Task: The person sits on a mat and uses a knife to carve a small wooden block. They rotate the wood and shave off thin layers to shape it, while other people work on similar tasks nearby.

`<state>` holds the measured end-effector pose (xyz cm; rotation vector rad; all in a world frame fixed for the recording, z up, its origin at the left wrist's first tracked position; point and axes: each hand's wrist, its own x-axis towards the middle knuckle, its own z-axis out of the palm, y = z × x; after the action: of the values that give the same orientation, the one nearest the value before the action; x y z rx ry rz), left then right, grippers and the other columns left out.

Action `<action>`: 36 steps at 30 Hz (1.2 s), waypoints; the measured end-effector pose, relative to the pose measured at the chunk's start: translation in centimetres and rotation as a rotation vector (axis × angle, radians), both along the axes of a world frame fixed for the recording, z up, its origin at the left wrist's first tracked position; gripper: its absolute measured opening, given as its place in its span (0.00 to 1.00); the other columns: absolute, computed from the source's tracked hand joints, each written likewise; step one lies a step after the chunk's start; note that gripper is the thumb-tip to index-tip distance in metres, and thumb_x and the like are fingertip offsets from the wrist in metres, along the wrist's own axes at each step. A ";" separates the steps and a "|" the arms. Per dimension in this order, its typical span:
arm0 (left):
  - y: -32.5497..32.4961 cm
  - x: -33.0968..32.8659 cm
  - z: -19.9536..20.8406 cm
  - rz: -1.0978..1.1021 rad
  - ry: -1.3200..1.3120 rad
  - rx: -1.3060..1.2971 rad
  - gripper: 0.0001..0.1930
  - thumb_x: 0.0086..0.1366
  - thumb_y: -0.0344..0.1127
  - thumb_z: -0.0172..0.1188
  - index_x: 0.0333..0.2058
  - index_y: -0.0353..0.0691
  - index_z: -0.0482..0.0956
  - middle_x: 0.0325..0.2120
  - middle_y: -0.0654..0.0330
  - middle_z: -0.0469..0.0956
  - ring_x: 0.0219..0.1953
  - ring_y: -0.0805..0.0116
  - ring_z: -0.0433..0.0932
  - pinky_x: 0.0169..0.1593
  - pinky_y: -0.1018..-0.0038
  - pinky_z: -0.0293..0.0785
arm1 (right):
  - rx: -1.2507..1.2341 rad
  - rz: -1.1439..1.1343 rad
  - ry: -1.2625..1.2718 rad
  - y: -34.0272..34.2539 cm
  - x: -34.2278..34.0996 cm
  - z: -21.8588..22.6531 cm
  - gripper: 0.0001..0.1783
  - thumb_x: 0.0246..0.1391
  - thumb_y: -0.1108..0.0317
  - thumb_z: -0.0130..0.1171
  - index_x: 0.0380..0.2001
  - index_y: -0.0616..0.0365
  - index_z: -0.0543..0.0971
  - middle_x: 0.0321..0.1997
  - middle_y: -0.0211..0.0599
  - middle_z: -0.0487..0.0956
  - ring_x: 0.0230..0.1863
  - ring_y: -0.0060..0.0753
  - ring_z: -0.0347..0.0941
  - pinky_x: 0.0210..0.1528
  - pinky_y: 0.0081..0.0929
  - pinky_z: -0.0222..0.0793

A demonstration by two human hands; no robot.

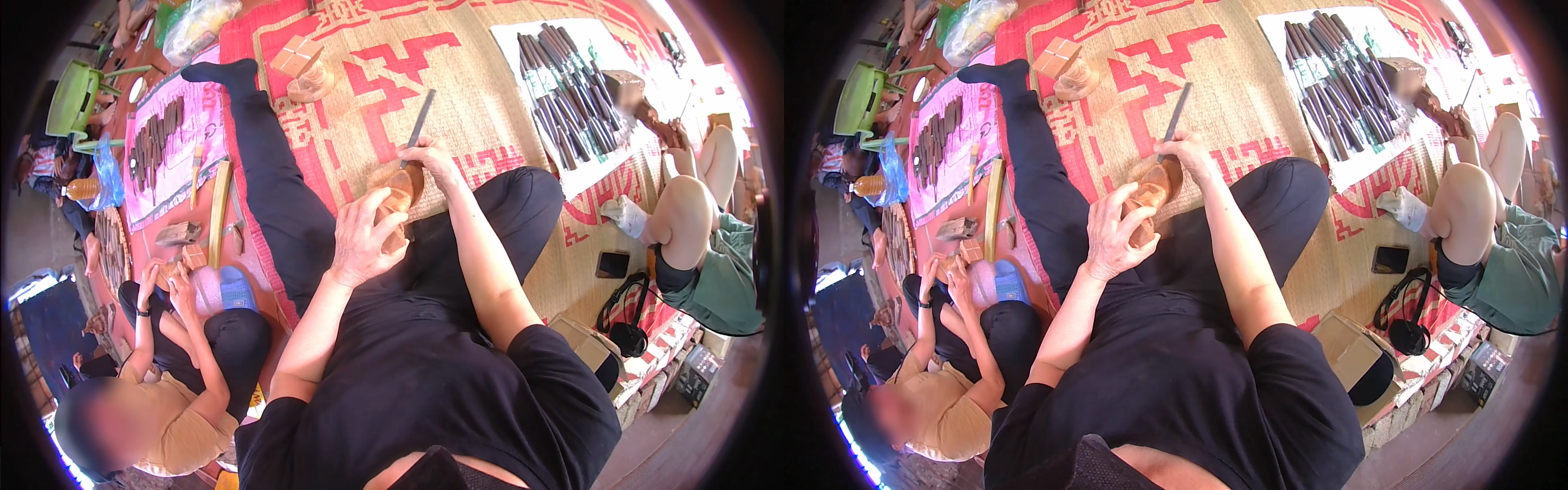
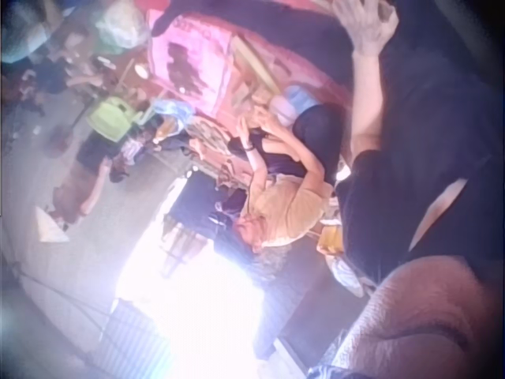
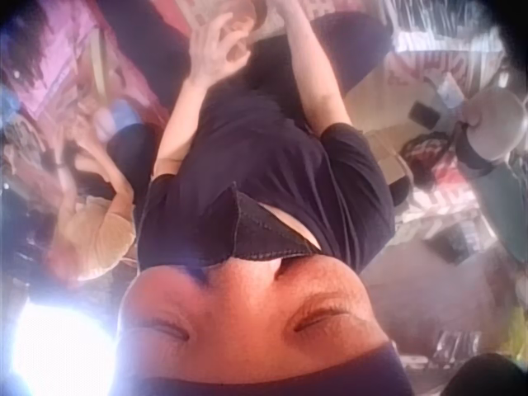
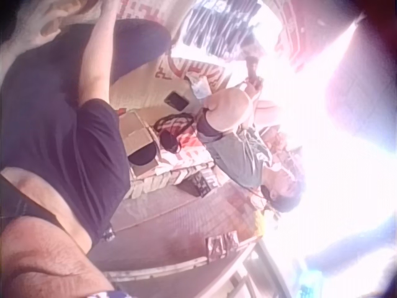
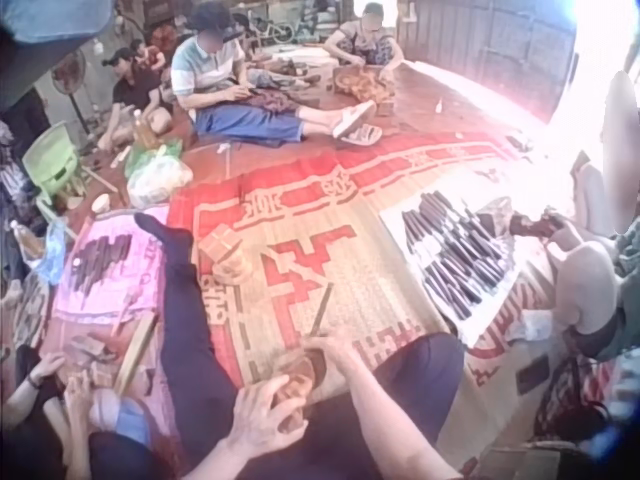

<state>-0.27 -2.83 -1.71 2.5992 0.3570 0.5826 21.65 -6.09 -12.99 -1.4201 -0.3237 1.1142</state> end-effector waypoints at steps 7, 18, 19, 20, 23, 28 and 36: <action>-0.1 0.0 0.0 -0.002 -0.002 -0.001 0.29 0.38 0.37 0.73 0.43 0.52 0.77 0.54 0.57 0.68 0.53 0.55 0.70 0.52 0.60 0.66 | -0.023 -0.248 0.040 -0.3 1.5 -1.3 0.06 0.42 0.72 0.66 0.25 0.60 0.80 0.27 0.33 0.81 0.26 0.24 0.74 0.34 0.24 0.70; 0.0 0.2 0.1 -0.012 -0.013 0.005 0.28 0.38 0.37 0.73 0.43 0.52 0.77 0.55 0.57 0.68 0.52 0.54 0.70 0.51 0.60 0.67 | 0.017 -0.311 -0.004 0.0 1.2 -1.2 0.03 0.42 0.74 0.64 0.23 0.59 0.80 0.20 0.30 0.77 0.19 0.19 0.68 0.22 0.20 0.62; 0.0 0.2 0.1 -0.009 -0.018 0.004 0.28 0.38 0.37 0.73 0.43 0.52 0.77 0.55 0.57 0.68 0.52 0.54 0.70 0.51 0.60 0.67 | 0.022 -0.309 0.025 -0.2 1.4 -1.6 0.03 0.42 0.75 0.64 0.21 0.58 0.79 0.21 0.31 0.77 0.20 0.20 0.69 0.24 0.20 0.63; -0.1 0.1 0.0 -0.007 -0.026 -0.002 0.28 0.38 0.37 0.73 0.43 0.52 0.77 0.55 0.57 0.68 0.52 0.54 0.70 0.50 0.59 0.67 | 0.022 -0.306 0.051 -0.4 1.3 -0.9 0.04 0.42 0.75 0.64 0.20 0.57 0.78 0.22 0.31 0.78 0.21 0.21 0.70 0.26 0.20 0.65; 0.0 0.1 -0.1 0.000 -0.023 -0.005 0.28 0.38 0.37 0.73 0.43 0.52 0.77 0.54 0.57 0.68 0.52 0.54 0.70 0.50 0.60 0.67 | 0.085 -0.249 0.079 -0.1 -0.3 0.5 0.07 0.43 0.76 0.64 0.18 0.56 0.76 0.24 0.33 0.80 0.22 0.22 0.71 0.30 0.21 0.67; 0.0 0.1 0.1 -0.008 -0.005 -0.011 0.28 0.38 0.38 0.73 0.43 0.52 0.77 0.55 0.56 0.68 0.52 0.54 0.71 0.50 0.60 0.67 | 0.046 -0.312 0.057 0.2 0.2 -1.2 0.10 0.43 0.76 0.65 0.16 0.55 0.74 0.22 0.34 0.79 0.22 0.21 0.71 0.30 0.19 0.67; 2.2 -1.9 -0.5 0.347 -0.193 -0.391 0.27 0.42 0.37 0.71 0.45 0.46 0.76 0.54 0.52 0.66 0.54 0.55 0.69 0.59 0.61 0.64 | 0.070 -0.479 0.148 -1.3 0.9 -0.4 0.13 0.45 0.74 0.67 0.19 0.52 0.72 0.20 0.28 0.76 0.19 0.17 0.69 0.25 0.15 0.65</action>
<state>-2.14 -0.62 -2.21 2.1005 0.7815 0.7843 22.56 -7.37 -13.34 -1.2572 0.0836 0.7981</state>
